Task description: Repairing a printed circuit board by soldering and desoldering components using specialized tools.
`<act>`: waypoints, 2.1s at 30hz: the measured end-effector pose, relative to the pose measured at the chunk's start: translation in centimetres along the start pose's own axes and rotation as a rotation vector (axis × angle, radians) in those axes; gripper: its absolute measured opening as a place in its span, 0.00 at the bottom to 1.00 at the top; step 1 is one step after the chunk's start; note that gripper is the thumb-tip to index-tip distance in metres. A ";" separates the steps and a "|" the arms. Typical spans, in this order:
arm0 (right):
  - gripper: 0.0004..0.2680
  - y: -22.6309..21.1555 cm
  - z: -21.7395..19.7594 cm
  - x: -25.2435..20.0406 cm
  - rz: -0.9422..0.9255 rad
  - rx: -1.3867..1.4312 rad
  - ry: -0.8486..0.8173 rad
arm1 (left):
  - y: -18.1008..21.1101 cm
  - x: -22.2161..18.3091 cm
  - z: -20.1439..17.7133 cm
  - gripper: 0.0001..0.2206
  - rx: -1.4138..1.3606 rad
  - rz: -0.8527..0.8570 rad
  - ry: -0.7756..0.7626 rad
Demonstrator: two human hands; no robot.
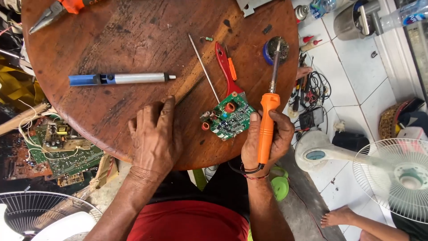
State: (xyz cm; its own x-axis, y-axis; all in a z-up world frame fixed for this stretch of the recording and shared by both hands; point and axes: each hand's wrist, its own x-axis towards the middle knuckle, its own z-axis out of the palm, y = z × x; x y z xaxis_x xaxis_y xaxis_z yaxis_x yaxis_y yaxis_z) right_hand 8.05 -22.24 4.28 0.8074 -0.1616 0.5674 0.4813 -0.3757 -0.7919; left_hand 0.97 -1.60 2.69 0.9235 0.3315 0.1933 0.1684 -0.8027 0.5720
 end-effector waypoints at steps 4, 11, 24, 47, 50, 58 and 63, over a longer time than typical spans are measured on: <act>0.12 -0.6 0.3 0.3 -0.001 0.020 0.024 | 0.0 -1.4 0.0 0.30 -0.013 0.157 0.000; 0.12 -1.8 0.6 0.4 -0.111 0.005 0.040 | 0.8 -1.7 1.9 0.15 -0.190 0.159 0.101; 0.11 -3.1 0.4 0.3 -0.253 -0.045 0.027 | 2.1 -1.7 0.5 0.09 -0.416 0.137 0.232; 0.15 -0.8 -4.7 -9.5 -0.444 0.022 -0.228 | 2.0 -2.9 -1.1 0.15 -1.411 -0.417 0.150; 0.14 0.3 -7.1 -14.2 0.071 0.382 -0.335 | 2.1 -2.8 -1.9 0.13 -1.439 -0.394 0.087; 0.24 -9.1 -6.1 -9.4 -0.256 0.189 -0.564 | 1.8 -3.0 -2.5 0.15 -1.626 -0.422 -0.071; 0.14 -6.8 -7.4 -11.8 -0.232 0.299 -0.227 | 1.3 -3.5 -2.8 0.15 -1.633 -0.402 -0.082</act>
State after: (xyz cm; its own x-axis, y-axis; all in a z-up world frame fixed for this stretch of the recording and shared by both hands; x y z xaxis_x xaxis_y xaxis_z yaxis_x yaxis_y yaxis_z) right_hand -7.28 -24.55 4.69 0.7050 0.1127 0.7002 0.7090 -0.0926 -0.6991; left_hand -3.01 -2.40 4.97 0.9369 0.3061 -0.1689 -0.0789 0.6558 0.7508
